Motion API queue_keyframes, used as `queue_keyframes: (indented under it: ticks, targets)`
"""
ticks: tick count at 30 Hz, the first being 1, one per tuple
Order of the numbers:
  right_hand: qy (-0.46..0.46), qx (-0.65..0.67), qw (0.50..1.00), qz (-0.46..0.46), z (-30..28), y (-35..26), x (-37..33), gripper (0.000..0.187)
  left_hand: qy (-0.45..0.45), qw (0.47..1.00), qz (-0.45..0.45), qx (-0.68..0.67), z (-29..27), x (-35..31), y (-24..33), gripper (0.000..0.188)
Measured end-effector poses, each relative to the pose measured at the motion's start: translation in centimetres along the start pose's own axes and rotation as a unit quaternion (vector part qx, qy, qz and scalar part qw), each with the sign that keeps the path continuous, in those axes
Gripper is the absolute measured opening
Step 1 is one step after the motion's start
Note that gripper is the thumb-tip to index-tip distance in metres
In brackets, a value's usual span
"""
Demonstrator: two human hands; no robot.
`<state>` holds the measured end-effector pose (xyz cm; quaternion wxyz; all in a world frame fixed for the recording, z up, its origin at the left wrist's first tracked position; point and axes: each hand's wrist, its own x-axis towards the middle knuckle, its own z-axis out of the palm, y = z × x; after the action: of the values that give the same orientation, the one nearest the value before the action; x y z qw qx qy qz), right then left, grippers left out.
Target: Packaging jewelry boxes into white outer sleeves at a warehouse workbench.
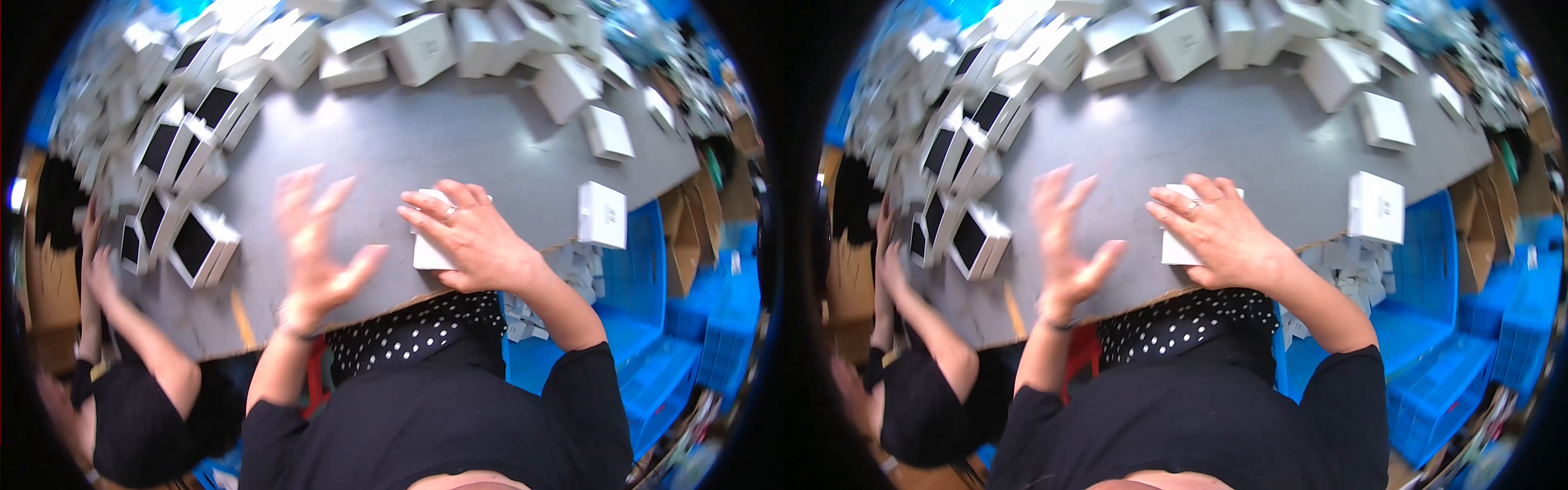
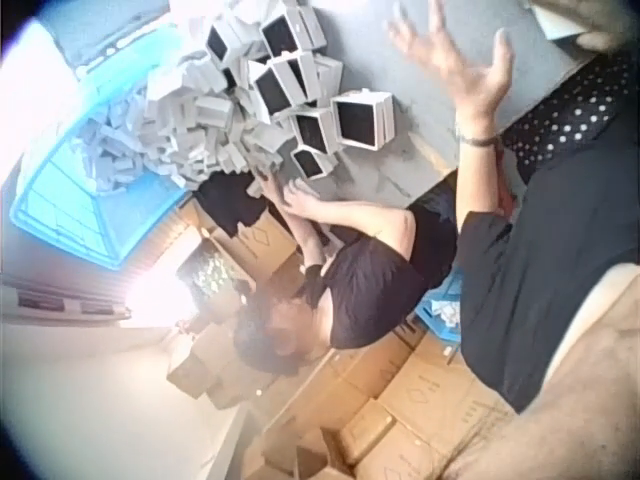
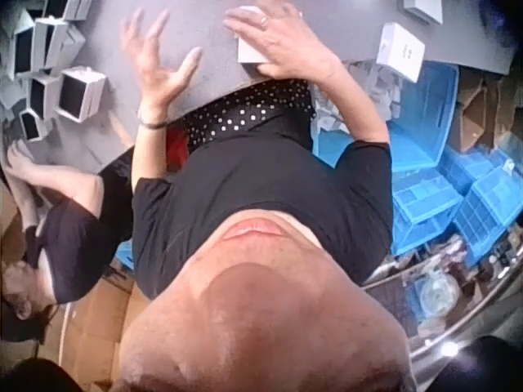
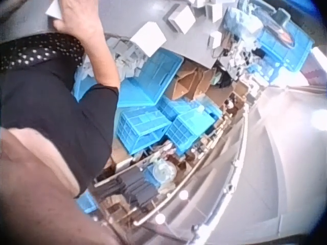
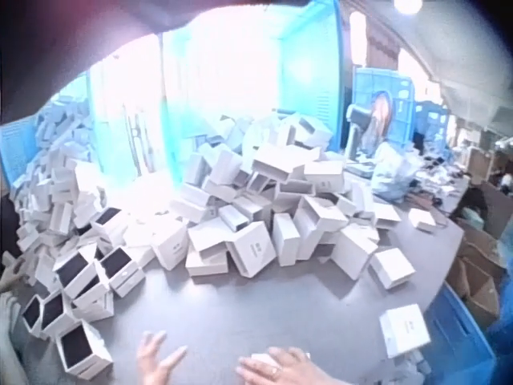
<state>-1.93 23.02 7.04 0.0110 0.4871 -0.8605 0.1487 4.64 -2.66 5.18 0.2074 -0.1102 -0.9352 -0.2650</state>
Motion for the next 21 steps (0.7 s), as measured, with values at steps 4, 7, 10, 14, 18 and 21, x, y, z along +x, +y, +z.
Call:
queue_keyframes:
  ticks: [4,7,10,14,18,21]
  targets:
    - [-0.058,-0.063,0.965,0.246,-4.3,6.4,-5.6,0.069,0.08,0.933,-0.122,0.33,-8.0,-3.9,-9.9,0.077]
    - [0.29,-0.317,0.856,0.286,-6.0,14.4,-4.5,0.073,-0.029,0.922,-0.209,0.323,-10.7,-4.4,-12.6,0.079]
    - [0.24,-0.441,0.774,0.384,-5.7,20.1,-3.4,0.076,-0.069,0.905,-0.229,0.351,-10.7,-3.3,-11.6,0.072]
    - [0.116,-0.283,0.892,0.333,-4.7,14.1,-0.7,0.062,0.044,0.957,-0.064,0.279,-9.8,-2.8,-7.8,0.066]
    - [0.099,-0.263,0.959,0.036,-0.9,6.3,-0.9,0.041,-0.038,0.981,0.186,-0.029,-3.9,-0.8,-2.8,0.058]
    - [0.029,-0.068,0.991,0.11,-1.0,3.6,-0.9,0.046,-0.215,0.942,0.255,-0.027,-1.6,-0.9,-2.3,0.055]
